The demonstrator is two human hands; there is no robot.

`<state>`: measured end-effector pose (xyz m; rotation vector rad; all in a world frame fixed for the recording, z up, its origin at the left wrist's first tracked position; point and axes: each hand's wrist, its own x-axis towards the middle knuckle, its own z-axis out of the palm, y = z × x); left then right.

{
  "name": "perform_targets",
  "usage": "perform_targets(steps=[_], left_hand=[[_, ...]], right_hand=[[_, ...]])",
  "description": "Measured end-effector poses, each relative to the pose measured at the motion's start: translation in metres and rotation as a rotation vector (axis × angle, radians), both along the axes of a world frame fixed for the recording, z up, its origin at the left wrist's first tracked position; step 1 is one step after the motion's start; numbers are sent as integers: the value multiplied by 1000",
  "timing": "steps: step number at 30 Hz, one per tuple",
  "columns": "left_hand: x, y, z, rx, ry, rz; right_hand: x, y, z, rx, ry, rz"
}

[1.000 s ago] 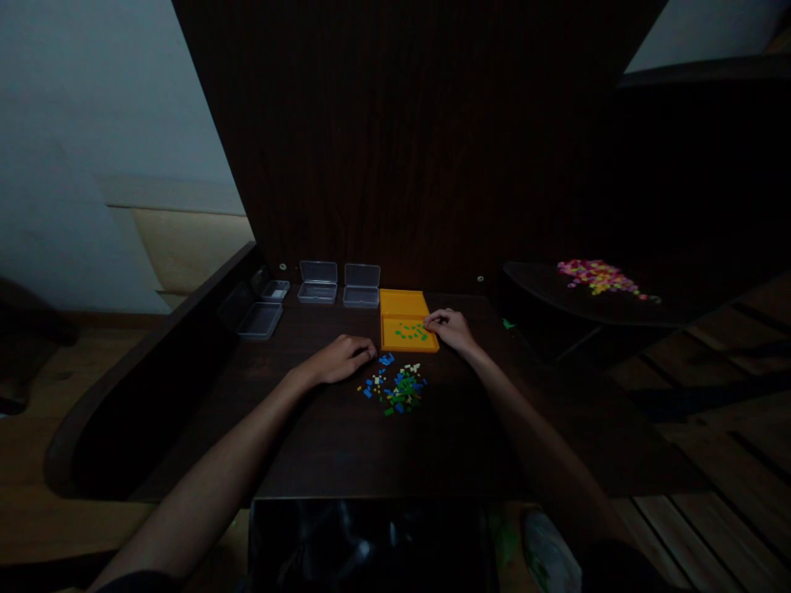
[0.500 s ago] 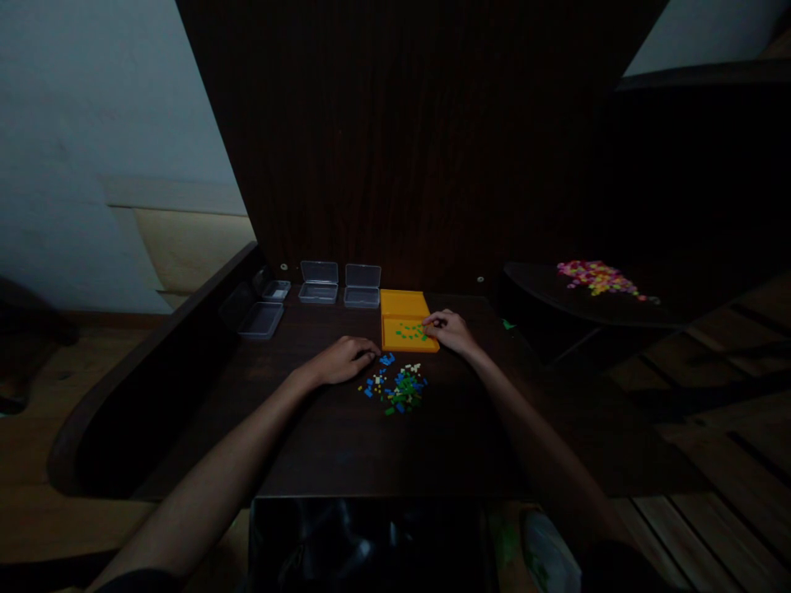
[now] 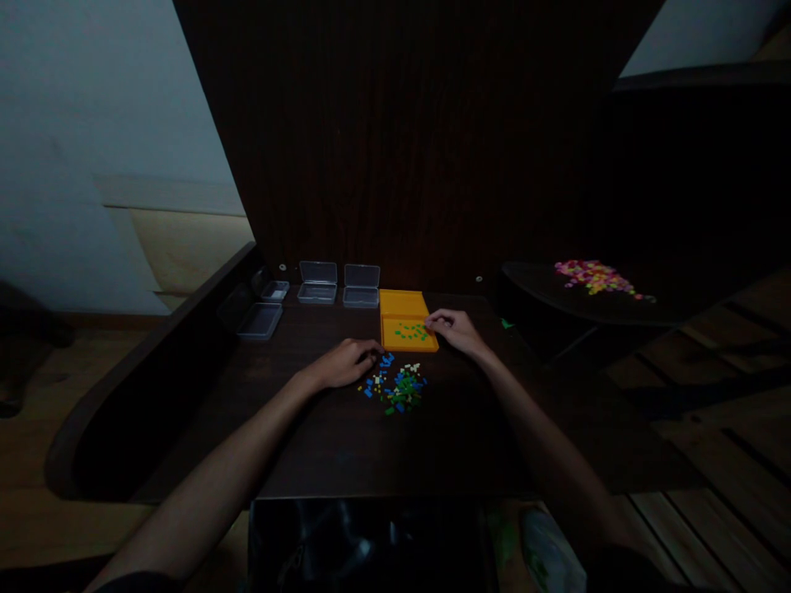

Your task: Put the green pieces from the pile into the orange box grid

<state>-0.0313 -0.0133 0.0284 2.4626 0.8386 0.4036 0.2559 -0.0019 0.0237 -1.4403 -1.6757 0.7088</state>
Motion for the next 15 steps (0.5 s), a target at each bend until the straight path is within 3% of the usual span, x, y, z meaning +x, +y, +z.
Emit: perform_targets(steps=[4,8,15], left_hand=[[2,-1,-2,86,44,-29],[3,-2,-3,101,22,-73],[6,-9,-4,85,-4,-91]], right_hand=[[-5,-22,16,-90,-32,219],[-14,-43,18,-201,-112,454],[-20,-58,2,-101,-231,481]])
